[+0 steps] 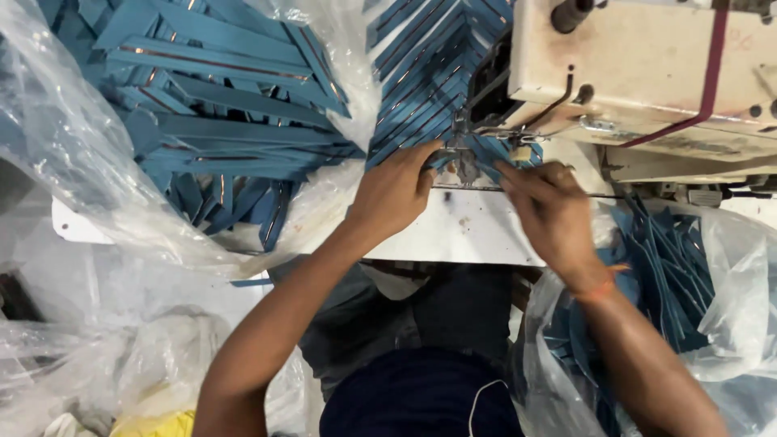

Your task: Stitch together multiple small blue fabric components using an industrial sewing machine.

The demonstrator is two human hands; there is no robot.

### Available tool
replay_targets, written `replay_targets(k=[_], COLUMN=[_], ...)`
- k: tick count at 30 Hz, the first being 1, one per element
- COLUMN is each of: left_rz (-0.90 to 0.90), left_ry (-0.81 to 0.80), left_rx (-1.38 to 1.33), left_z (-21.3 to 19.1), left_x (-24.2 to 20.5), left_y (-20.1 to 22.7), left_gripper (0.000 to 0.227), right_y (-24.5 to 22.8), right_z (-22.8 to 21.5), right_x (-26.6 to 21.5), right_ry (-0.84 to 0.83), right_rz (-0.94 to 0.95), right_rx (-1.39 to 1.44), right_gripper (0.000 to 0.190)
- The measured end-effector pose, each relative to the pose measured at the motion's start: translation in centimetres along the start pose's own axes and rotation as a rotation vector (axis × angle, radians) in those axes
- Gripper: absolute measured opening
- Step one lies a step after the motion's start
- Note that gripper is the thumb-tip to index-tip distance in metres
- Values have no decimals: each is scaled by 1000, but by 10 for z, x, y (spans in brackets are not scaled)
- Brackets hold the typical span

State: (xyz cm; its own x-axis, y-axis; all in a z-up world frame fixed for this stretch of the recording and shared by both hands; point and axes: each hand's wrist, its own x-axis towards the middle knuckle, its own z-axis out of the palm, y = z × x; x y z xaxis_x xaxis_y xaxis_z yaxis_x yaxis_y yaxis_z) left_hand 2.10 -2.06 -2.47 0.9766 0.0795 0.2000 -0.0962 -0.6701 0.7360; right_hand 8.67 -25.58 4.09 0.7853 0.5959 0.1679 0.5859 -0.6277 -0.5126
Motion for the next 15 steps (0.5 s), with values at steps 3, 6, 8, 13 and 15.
replay_targets(k=[3,6,8,13,15], left_rz=[-158,-128,-119,-149,-147], left_ry=[-76,-14,-2,84,-25], left_rx=[103,141,121,20,115], left_z=[13,15,19,17,9], left_x=[9,7,5,9,12], left_y=[4,2,-3,7,16], left_gripper=[29,33,30,28,34], right_y=[11,8,1,2,6], right_z=[40,51,48,47,52], right_x=[3,3,5,5,5], right_ry=[93,92,80,62,98], right_rz=[-131,-159,-154,-107,-95], right_rx=[-163,-245,-229,-207,-138], right_gripper=[35,42,40,34,31])
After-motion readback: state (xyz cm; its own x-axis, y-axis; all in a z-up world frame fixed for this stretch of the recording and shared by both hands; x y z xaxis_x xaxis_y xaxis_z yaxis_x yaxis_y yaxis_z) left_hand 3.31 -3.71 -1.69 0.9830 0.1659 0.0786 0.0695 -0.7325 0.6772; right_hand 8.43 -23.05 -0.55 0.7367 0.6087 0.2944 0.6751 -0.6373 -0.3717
